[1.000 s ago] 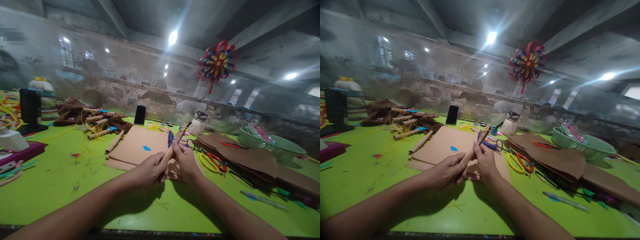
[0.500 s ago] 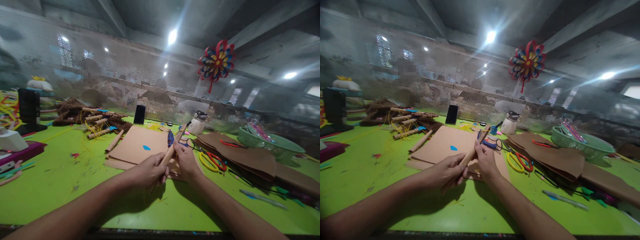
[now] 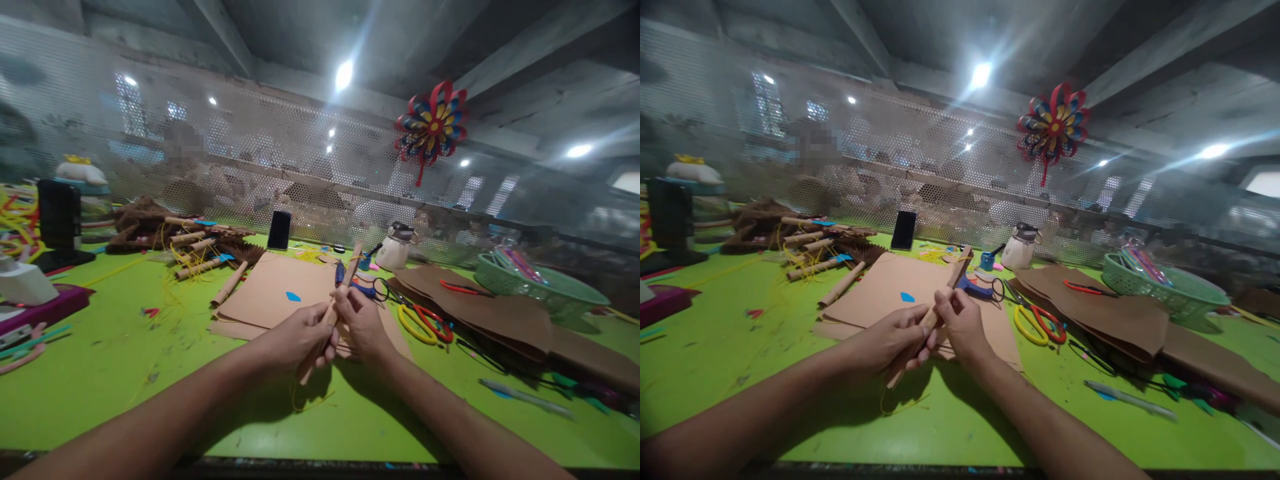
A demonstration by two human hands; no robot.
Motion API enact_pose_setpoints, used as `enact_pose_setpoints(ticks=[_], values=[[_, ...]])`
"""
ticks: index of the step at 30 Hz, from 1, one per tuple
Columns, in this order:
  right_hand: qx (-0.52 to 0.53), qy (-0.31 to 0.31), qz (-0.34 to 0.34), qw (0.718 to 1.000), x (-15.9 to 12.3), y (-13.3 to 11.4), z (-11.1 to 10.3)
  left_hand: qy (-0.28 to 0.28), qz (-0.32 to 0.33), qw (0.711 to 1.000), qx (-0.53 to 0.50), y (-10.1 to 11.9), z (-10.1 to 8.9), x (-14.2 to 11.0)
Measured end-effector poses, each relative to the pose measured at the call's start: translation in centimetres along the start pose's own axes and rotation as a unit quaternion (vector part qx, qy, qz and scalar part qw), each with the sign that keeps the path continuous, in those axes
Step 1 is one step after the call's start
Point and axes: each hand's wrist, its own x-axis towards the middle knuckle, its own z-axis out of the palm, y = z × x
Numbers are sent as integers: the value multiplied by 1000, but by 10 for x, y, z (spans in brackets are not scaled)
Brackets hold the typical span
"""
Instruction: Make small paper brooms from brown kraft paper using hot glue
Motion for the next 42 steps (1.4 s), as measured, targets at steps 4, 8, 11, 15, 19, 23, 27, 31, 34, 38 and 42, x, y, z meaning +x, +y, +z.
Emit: enact_pose_setpoints(ticks=[4, 8, 11, 15, 19, 23, 27, 31, 34, 38, 42], values=[[38, -38, 20, 998, -3, -1, 4, 10, 12, 1000, -7, 2, -1, 0], [13, -4, -2, 1000, 0, 2, 1, 5, 0, 1000, 0, 2, 1, -1], [-11, 21, -5, 1000, 3, 4, -2, -13, -10, 1000, -6, -3, 2, 0], [4, 38, 2, 999, 8, 2, -7, -3, -5, 1000, -21, -6, 3, 3], [-21, 74, 9, 997, 15, -5, -20, 58, 9, 998, 12, -3, 3, 4], [-147, 118, -77, 979, 20, -8, -33, 90, 41, 995, 3, -8, -3, 8], [-164, 76, -90, 979, 18, -6, -31, 107, 61, 992, 42, -15, -9, 11], [-70, -28, -15, 997, 10, -4, -17, 117, 101, 983, 94, -13, -7, 8], [-33, -62, 10, 997, 6, -6, -11, 130, 128, 976, 115, -10, -5, 7], [10, -60, 26, 998, 6, -8, -11, 141, 131, 972, 134, -12, -8, 8], [-18, -49, 23, 998, 7, -5, -9, 153, 128, 960, 197, -12, -10, 8]])
